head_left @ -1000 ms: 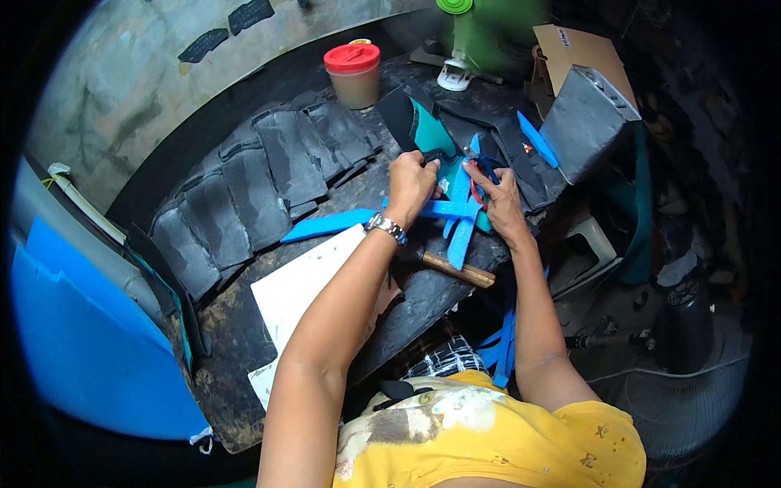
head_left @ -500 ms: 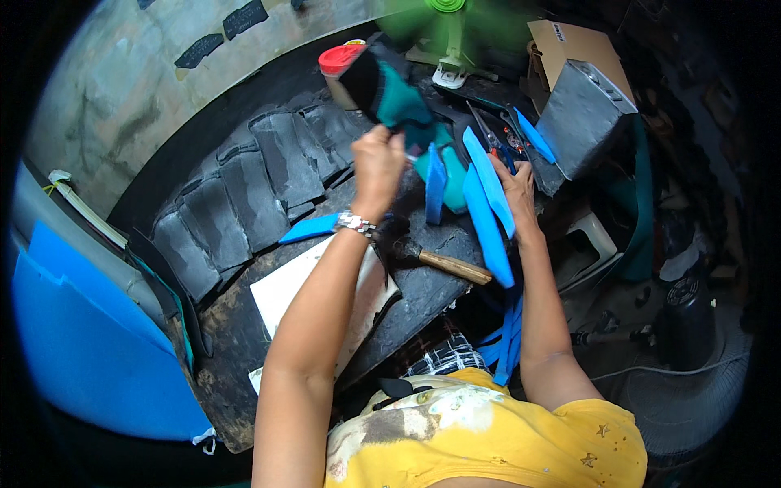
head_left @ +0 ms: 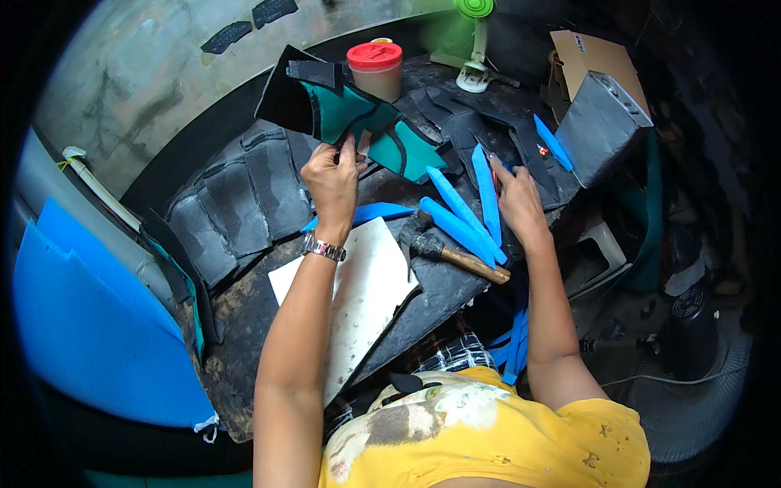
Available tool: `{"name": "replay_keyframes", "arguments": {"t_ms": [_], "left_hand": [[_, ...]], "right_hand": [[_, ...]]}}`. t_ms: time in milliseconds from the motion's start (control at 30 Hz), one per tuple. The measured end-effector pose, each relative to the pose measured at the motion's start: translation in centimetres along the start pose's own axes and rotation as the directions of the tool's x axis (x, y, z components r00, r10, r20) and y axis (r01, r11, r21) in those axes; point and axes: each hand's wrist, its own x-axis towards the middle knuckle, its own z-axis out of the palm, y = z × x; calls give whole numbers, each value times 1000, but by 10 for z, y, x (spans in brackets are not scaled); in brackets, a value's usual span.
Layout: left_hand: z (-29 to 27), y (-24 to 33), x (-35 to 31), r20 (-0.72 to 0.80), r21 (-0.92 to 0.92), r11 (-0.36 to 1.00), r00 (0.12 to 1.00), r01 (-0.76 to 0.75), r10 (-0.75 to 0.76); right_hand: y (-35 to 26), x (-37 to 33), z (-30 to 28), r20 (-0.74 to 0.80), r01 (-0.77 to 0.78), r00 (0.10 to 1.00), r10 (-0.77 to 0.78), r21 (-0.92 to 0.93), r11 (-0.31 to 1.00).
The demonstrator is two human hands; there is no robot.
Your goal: The person cuts a blue foam strip with scissors, then places it inside a black shoe upper. They fold and press the upper edges, then use a hammer to tap the upper onto a green insole. The person repeats the folding and hammering steps on the same shoe upper.
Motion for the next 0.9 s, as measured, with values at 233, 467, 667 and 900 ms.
{"name": "replay_keyframes", "arguments": {"t_ms": [233,467,667,900], "left_hand": [[-32,25,-6,-88,-33,999,996,3,-6],[-136,76,-41,-270,-27,988,951,152,-153],[-181,119,-168,-288,-159,831,780,534,-556],[-200,131,-232,-199,-311,684,658,660,-726]], "right_hand": [[-37,-28,35,-1,216,976,-216,-15,976],[-45,-25,11,-143,227,953,-266,-242,943],[-121,-101,-107,-122,227,872,-474,959,169],[-201,-134,-176,-330,352,665,-670,930,-109]]}}
